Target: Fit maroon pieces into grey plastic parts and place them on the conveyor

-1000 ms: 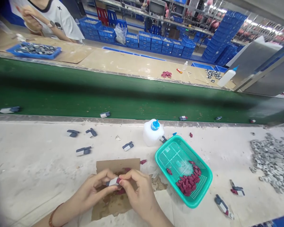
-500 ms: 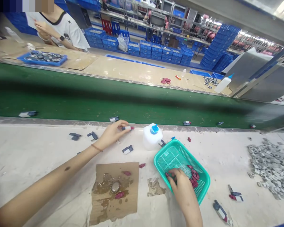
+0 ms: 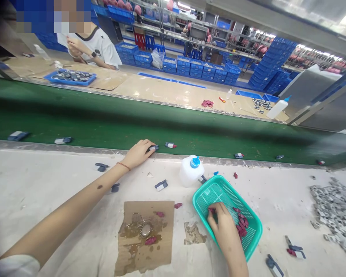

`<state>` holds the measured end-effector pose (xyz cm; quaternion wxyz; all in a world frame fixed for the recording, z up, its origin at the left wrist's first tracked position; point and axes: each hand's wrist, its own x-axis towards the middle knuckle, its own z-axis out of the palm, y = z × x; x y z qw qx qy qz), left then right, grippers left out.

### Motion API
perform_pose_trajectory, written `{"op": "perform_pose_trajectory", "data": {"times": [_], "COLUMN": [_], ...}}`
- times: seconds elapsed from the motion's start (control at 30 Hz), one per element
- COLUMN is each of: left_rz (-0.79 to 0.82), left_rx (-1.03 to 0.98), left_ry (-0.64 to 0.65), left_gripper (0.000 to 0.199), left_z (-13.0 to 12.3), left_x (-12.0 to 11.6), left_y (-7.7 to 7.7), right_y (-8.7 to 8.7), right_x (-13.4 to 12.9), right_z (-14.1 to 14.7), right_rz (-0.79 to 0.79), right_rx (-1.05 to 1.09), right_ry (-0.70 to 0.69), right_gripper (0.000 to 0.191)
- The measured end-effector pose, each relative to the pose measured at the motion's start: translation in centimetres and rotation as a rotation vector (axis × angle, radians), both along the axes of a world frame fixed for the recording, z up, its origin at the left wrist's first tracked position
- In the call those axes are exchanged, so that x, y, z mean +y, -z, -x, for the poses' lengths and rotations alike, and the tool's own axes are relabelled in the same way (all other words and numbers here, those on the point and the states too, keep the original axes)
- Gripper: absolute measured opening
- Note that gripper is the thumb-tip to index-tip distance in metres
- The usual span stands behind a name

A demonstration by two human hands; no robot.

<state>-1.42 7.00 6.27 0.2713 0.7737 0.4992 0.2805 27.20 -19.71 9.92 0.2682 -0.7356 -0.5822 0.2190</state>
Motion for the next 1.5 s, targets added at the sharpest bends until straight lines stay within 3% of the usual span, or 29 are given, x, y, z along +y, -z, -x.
{"op": "perform_pose_trajectory", "data": {"times": [0.1,0.2,0.33,0.4,0.53,0.63,0.73,0.93,1.17,1.5], "left_rz": [0.091,0.228,0.654,0.804,0.936,0.975,0.983,0.971,0.981,1.192], "left_rx": [-0.125,-0.289,-0.702,-0.78,-0.807,-0.849,-0.878,-0.83,-0.936,-1.215], "left_ry": [-0.01,0.011,-0.006,-0.046,-0.084,-0.108,-0.144,-0.181,-0.185,-0.272], "left_gripper": [0.03,0.043,0.052,0.051,0.042,0.043,0.046,0.047,0.04,0.049], "left_z": [-0.4,-0.1,1.3,2.0,3.2,3.9,4.4,4.5,4.3,4.3], "left_x": [-1.0,-3.6,-8.9,-11.4,-15.0,-16.7,-18.0,-19.6,-20.2,-20.3], "left_y": [-0.1,-0.9,-2.8,-3.6,-4.0,-3.7,-3.2,-2.2,-1.8,-1.8], "right_y": [-0.5,-1.2,-1.5,-1.2,0.0,0.6,0.9,2.1,2.8,2.4], "right_x": [-0.3,-0.6,-0.2,0.4,1.7,2.4,2.6,2.4,2.3,2.5], "right_z": [0.3,0.8,2.2,3.4,6.4,9.0,11.1,13.7,14.7,15.2], "right_rz": [-0.016,-0.049,-0.05,-0.008,0.076,0.121,0.136,-0.086,-0.176,-0.124], "right_rx": [0.228,0.504,0.771,0.848,0.905,0.794,0.515,0.103,-0.111,0.008], "right_ry": [0.096,0.166,0.2,0.201,0.088,-0.052,-0.24,-0.549,-0.588,-0.519], "right_gripper": [0.027,0.04,0.04,0.038,0.038,0.036,0.029,0.04,0.038,0.032]}}
